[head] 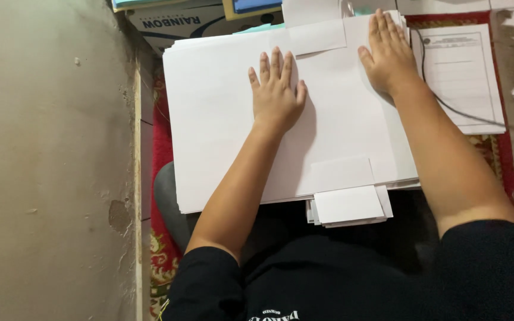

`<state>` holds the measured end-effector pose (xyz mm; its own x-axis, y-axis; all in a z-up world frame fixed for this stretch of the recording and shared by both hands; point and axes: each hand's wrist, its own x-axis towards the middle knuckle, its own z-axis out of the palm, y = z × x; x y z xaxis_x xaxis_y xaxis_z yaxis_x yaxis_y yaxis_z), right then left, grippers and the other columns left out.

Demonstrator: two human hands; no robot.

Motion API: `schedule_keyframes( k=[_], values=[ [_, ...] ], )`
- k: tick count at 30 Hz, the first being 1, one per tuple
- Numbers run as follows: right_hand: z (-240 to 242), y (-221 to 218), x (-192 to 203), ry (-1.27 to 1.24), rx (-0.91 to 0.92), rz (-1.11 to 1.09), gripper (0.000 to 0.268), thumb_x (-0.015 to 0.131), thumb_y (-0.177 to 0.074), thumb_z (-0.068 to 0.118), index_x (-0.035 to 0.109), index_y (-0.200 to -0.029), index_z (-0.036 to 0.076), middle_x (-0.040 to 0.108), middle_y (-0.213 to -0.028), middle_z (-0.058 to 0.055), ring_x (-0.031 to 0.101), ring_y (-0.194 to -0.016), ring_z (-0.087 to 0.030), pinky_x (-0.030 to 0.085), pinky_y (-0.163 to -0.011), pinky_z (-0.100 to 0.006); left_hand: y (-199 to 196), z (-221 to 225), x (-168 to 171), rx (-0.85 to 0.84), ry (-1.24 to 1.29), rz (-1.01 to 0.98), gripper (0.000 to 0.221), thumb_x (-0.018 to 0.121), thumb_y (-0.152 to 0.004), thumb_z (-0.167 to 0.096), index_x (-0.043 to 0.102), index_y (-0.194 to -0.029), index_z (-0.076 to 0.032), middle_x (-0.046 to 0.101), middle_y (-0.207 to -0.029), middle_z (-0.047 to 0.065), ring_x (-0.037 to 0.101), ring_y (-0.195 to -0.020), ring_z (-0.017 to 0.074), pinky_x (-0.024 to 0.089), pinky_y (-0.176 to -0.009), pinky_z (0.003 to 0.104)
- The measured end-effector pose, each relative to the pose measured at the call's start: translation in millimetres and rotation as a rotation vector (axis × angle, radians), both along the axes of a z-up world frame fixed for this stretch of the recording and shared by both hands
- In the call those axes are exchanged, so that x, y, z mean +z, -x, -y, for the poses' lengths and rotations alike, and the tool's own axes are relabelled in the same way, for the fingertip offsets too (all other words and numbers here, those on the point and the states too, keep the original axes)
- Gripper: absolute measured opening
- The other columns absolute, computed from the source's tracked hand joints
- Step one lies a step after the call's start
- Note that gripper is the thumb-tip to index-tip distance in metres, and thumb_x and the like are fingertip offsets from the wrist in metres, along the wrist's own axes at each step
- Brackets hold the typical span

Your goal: Folding and smoothing large white paper sheets to create folders or boxes

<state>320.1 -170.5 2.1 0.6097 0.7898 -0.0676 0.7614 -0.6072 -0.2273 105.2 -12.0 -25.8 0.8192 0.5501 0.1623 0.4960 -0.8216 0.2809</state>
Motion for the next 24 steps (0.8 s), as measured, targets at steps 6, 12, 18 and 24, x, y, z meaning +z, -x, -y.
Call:
schedule_keyframes(
  k=[6,12,18,24],
  values=[
    [81.9,78.4,3.5,-0.024,0.065,-0.025,0.069,0.028,-0.107,0.032,0.009,-0.163,-0.003,0.008,-0.172,-0.021,0.008,-0.16,-0.031,0.004,-0.129,-0.041,-1.7,5.2,5.5,0.045,-0.029,-0.095,0.072,0.036,-0.103,-0.047,0.024,-0.164,-0.011,0.018,-0.171,0.013,0.013,-0.158,0.0373,0.011,-0.125,0.062],
    [128.6,112.2,-18.8,-0.043,0.138,0.082,0.071,0.035,-0.106,0.034,0.016,-0.164,-0.004,0.014,-0.172,-0.022,0.013,-0.159,-0.031,0.008,-0.129,-0.044,2.5,5.5,6.0,0.032,-0.07,-0.072,0.074,0.041,-0.104,-0.05,0.027,-0.163,-0.008,0.014,-0.169,0.021,0.014,-0.157,0.0396,0.016,-0.125,0.062],
    [66.3,52.3,-32.0,-0.145,0.175,0.226,0.07,0.043,-0.109,0.03,0.024,-0.162,-0.011,0.023,-0.168,-0.03,0.021,-0.156,-0.04,0.017,-0.126,-0.05,2.9,6.5,3.2,0.009,-0.072,-0.034,0.073,0.043,-0.104,-0.047,0.028,-0.163,-0.006,0.015,-0.168,0.025,0.016,-0.157,0.0429,0.017,-0.125,0.063],
    [-14.2,1.2,12.4,0.065,0.036,-0.024,0.07,0.026,-0.109,0.036,0.004,-0.164,-0.001,0.004,-0.173,-0.021,0.003,-0.16,-0.03,0.001,-0.129,-0.043,-1.8,4.9,-0.9,0.031,-0.077,-0.074,0.074,0.042,-0.103,-0.049,0.026,-0.164,-0.009,0.013,-0.169,0.022,0.015,-0.157,0.0413,0.016,-0.125,0.062]
  ],
)
